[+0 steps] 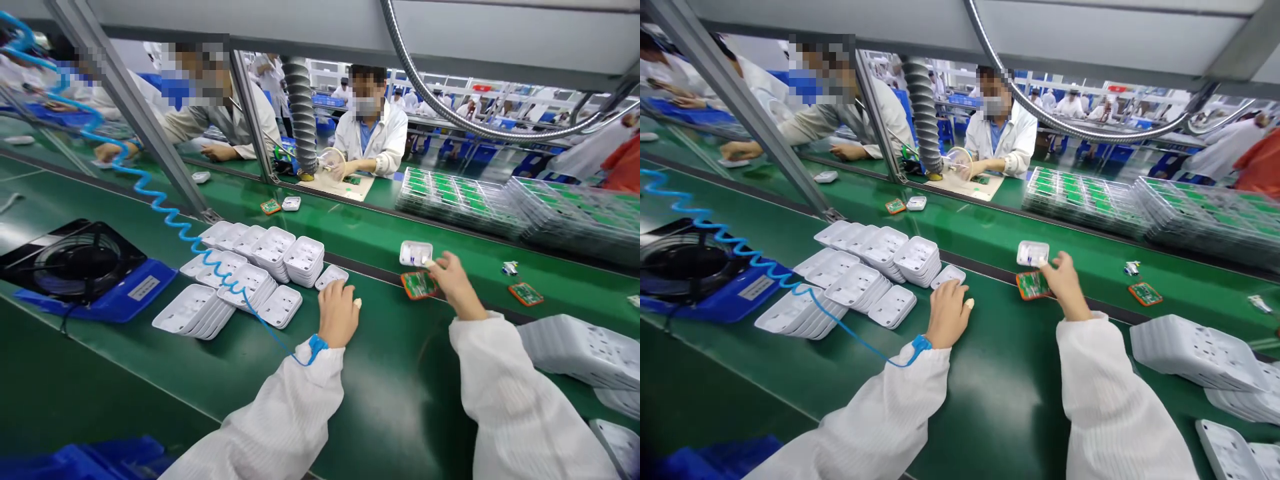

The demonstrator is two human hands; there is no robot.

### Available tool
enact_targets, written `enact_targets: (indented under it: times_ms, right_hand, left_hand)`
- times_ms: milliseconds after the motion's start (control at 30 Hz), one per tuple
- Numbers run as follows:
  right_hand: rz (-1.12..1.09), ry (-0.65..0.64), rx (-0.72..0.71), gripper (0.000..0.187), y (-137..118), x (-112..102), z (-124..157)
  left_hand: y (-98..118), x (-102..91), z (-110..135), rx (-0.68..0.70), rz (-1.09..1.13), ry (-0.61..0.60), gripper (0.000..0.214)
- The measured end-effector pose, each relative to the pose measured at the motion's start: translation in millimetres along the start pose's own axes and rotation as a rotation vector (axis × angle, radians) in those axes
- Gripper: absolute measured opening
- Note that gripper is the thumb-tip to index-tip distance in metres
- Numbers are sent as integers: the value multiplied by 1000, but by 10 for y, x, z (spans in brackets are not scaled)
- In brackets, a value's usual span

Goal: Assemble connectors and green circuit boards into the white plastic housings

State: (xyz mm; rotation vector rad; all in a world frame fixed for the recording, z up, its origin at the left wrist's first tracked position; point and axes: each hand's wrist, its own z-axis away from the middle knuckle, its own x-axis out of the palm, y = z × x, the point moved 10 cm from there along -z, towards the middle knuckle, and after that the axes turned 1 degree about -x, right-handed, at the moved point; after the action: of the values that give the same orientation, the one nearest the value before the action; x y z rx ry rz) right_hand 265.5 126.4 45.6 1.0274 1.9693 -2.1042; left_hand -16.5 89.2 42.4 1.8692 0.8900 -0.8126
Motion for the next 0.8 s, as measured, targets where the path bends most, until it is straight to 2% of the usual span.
enact_targets:
  times_ms: [33,67,133,233,300,367,433,500,600,700,800]
  right_hand:
    - [-7,60,-13,67,-50,-82,-52]
    - [-1,67,-36,71,-84,-84,-48]
    - [36,-43,-125,67,-106,119,116]
    - [180,-207,-290,49,13,539,598]
    - [286,-199,-407,40,99,673,853]
    - [349,-156,-475,35,170,659,916]
    - [400,-104,-469,34,249,497,749]
    - [505,-40,-391,34,365,214,412]
    - [771,51,-129,34,657,-330,-161]
    - [855,128,9,36,822,-773,-549]
    - [910,220,111,36,947,-1062,-786]
  left_hand:
    - [-34,2,-14,-7,-40,-3,25]
    - [-59,14,-23,-13,-71,-12,26]
    - [-88,56,-29,-23,-113,-40,25]
    - [-94,122,-20,-35,-139,-82,26]
    - [-80,149,-7,-36,-137,-98,28]
    - [-55,155,8,-36,-131,-101,31]
    - [-12,130,27,-32,-124,-82,35]
    - [61,94,56,-11,-105,-53,37]
    - [241,93,128,68,-34,-53,36]
    - [446,175,227,163,55,-111,36]
    - [599,304,313,230,120,-205,37]
